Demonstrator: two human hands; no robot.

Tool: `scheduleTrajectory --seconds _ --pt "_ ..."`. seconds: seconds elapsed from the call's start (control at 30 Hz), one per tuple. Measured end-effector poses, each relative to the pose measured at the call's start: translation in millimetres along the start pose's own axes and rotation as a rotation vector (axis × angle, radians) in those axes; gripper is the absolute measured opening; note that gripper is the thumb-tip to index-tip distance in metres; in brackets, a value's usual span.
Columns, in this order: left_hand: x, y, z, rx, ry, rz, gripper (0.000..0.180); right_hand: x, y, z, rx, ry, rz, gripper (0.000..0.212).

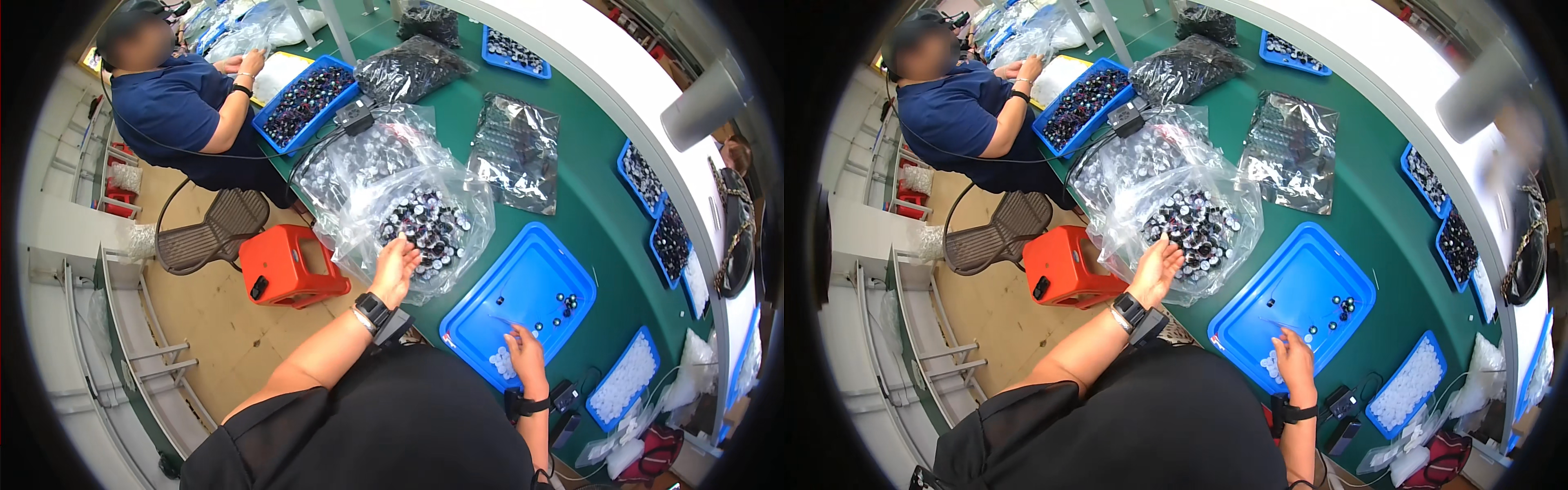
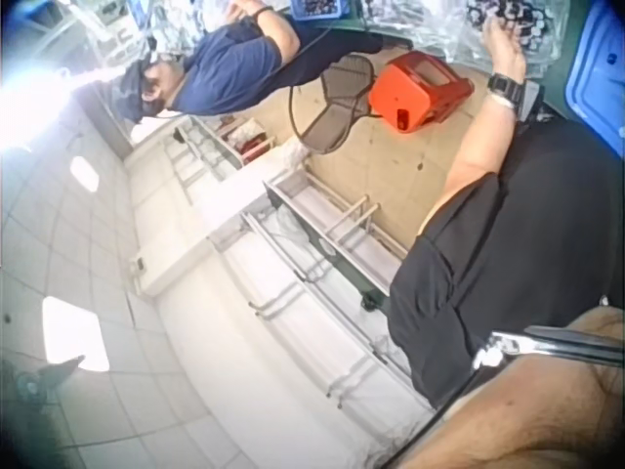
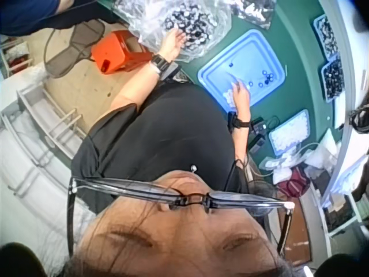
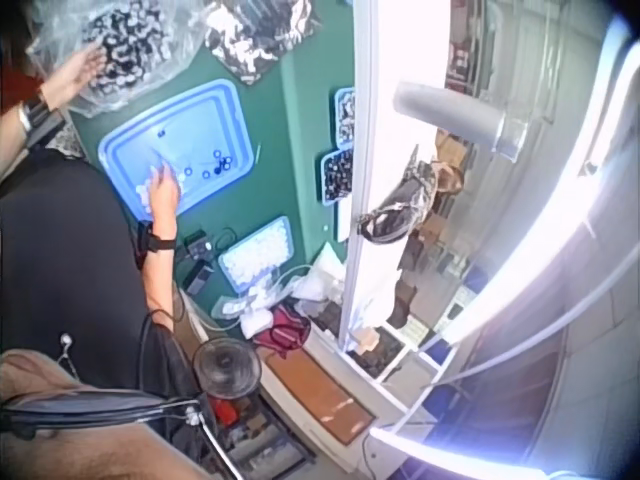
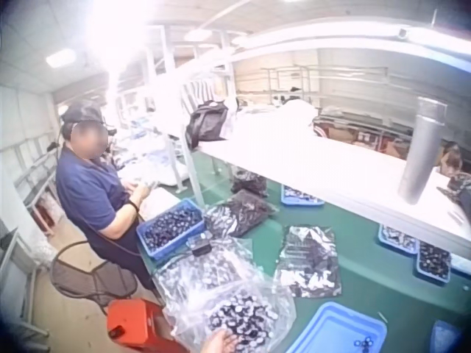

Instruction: The person assembles small black and white components by hand at a green workbench. They pick up a white piece and a black piece, press them together, and place the assembled unit into a blue tray. The process is repeated continuously with items sourced from plastic bags and trays.

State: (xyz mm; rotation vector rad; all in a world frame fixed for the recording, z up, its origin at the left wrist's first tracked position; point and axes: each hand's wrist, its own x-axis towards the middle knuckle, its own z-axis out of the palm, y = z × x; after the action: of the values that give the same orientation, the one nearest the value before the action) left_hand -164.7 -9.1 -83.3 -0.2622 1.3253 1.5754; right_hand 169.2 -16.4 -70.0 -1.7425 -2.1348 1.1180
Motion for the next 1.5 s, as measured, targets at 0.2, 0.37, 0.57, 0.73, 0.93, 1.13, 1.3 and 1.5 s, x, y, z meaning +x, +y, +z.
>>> scheduleTrajectory --seconds 0.2,0.37,0.57,0.73,0.93,1.13,1.3,1.5 --pt "32.9 -6.0 -14.4 0.779 0.240 0.531 0.059 3.4 4.4 3.9 -0.002 0.004 0.022 0.027" --pt "62.7 -40.0 1.2 1.052 0.288 0.743 0.075 0.0 3.7 10.6 0.017 -0.036 0.052 0.025" --pt "54.9 -43.1 12.8 1.182 0.242 0.769 0.076 -1.0 3.7 15.7 -0.016 -0.057 0.058 0.026" --pt "45.6 3.7 10.8 1.311 0.225 0.478 0.060 2.3 3.7 16.9 -0.026 -0.032 0.047 0.025" --pt "73.3 63.1 13.6 0.609 -0.058 0.196 0.064 -3.1 11.7 26.0 -0.005 -0.019 0.036 0.023" --pt "100.0 100.1 48.3 0.837 -0.162 0.116 0.052 -17.2 13.7 33.8 0.011 -0.014 0.045 0.023" --pt "140.4 94.1 33.9 0.994 -0.339 0.037 0.050 -26.3 23.2 40.1 0.058 0.005 0.091 0.023" --pt "92.3 91.8 77.2 1.287 -0.256 0.034 0.057 -24.6 19.0 35.2 0.050 0.033 0.119 0.022"
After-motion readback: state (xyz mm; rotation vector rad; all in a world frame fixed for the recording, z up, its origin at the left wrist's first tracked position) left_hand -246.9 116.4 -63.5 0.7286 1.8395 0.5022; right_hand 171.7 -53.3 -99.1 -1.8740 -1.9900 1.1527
